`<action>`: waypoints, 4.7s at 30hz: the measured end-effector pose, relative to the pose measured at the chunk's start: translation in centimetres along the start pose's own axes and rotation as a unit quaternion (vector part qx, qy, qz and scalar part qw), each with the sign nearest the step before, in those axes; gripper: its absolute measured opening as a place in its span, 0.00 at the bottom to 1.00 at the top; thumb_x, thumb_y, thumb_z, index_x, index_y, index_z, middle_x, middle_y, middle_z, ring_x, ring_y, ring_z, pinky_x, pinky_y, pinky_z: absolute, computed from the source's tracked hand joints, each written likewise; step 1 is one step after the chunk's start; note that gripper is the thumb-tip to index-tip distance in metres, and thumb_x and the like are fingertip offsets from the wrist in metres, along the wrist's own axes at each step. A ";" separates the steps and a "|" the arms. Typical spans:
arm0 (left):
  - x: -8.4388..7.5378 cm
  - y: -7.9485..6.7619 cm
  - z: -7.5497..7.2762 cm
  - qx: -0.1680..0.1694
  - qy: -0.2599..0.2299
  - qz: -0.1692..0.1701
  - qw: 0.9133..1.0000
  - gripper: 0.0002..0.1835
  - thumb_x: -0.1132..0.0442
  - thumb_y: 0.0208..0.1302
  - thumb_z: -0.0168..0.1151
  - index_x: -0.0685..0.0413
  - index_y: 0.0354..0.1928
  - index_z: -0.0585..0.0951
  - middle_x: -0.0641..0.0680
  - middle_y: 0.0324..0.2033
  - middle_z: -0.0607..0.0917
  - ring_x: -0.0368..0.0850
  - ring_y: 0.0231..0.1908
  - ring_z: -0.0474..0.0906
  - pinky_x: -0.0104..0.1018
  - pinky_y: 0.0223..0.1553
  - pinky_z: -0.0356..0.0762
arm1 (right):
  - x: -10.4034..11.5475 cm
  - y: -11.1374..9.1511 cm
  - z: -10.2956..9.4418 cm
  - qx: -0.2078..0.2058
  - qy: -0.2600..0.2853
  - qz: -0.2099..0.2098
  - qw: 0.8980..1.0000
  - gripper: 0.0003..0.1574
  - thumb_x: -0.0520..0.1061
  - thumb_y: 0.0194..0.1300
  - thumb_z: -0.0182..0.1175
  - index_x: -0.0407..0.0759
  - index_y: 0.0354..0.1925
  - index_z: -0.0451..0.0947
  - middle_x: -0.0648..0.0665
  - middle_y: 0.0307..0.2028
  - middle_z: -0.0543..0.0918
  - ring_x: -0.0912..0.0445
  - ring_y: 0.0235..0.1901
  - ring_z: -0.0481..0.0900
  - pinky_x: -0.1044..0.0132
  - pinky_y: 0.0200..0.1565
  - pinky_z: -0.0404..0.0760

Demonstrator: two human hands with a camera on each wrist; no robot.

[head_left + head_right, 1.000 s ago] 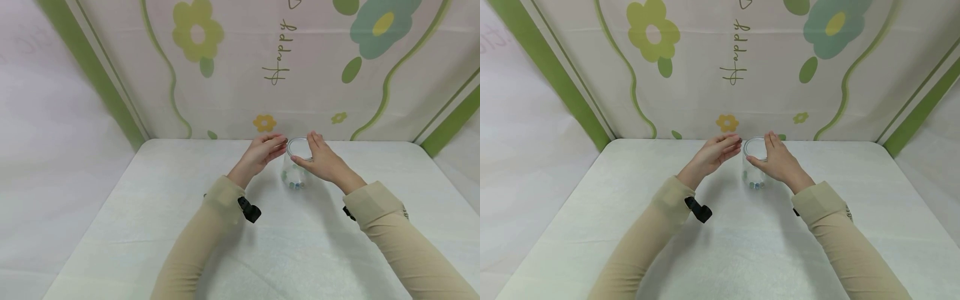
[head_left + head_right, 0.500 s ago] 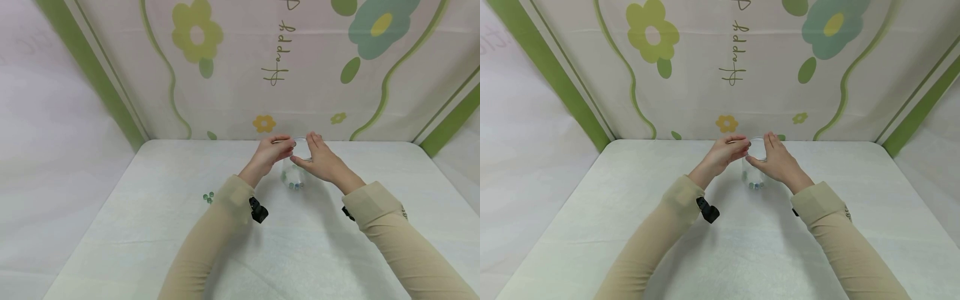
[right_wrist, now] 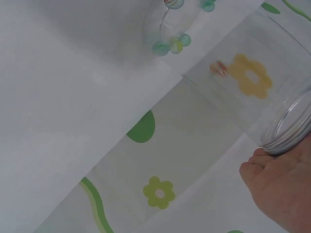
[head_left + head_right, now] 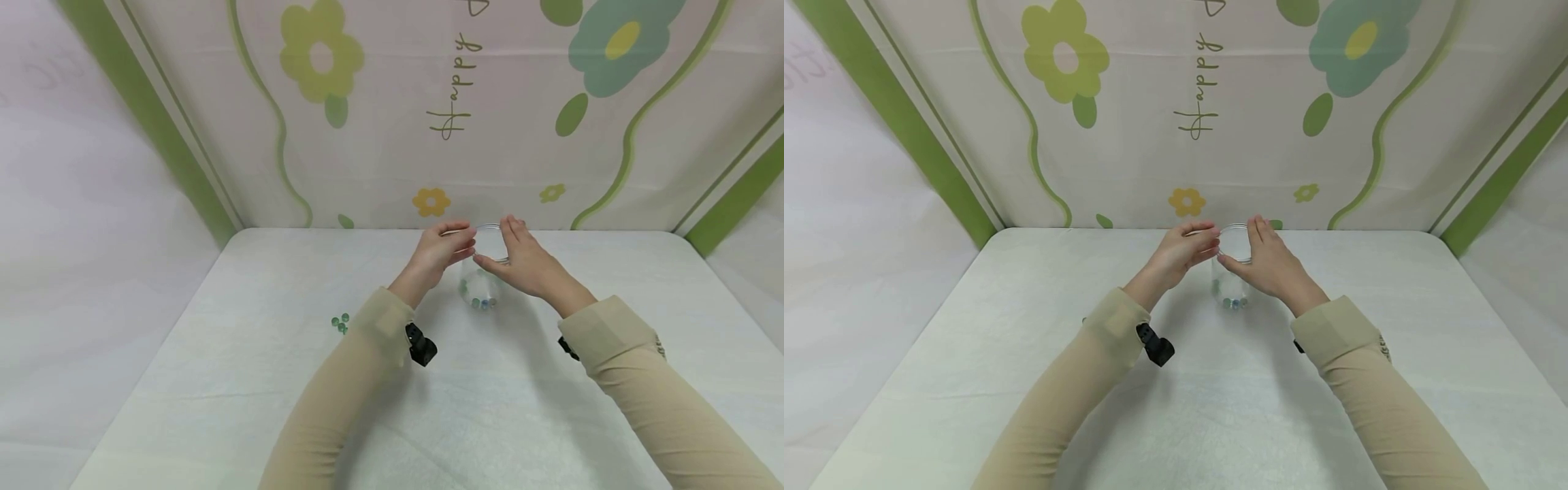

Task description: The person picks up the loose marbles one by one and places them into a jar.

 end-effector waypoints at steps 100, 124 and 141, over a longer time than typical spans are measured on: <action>5.8 -5.2 -23.1 0.052 0.384 -0.107 0.915 0.23 0.69 0.62 0.59 0.67 0.59 0.70 0.64 0.52 0.80 0.44 0.46 0.79 0.32 0.46 0.82 | -0.3 -0.2 -0.3 -0.001 -0.001 -0.004 1.000 0.66 0.77 0.65 0.41 0.34 0.73 0.25 0.36 0.75 0.26 0.39 0.75 0.28 0.37 0.73 0.41; 5.1 -5.3 -23.4 0.015 0.367 -0.094 0.925 0.25 0.60 0.66 0.58 0.63 0.62 0.70 0.63 0.53 0.80 0.45 0.47 0.81 0.36 0.51 0.81 | -0.3 -0.2 -0.4 -0.001 0.000 0.000 1.000 0.66 0.77 0.65 0.41 0.34 0.73 0.25 0.34 0.75 0.28 0.39 0.74 0.29 0.36 0.72 0.42; 2.7 -4.2 -20.1 -0.033 0.104 -0.074 0.991 0.29 0.65 0.71 0.51 0.64 0.71 0.58 0.55 0.54 0.72 0.36 0.47 0.76 0.20 0.46 0.81 | -0.4 -0.1 -0.3 -0.002 -0.002 -0.003 1.000 0.66 0.77 0.65 0.41 0.34 0.73 0.25 0.35 0.74 0.26 0.38 0.74 0.29 0.36 0.72 0.42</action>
Point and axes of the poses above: each hand's wrist, its own y-axis towards the middle knuckle, its own z-axis out of the palm, x = y × z, the point moved 2 cm from there along y, towards the middle knuckle
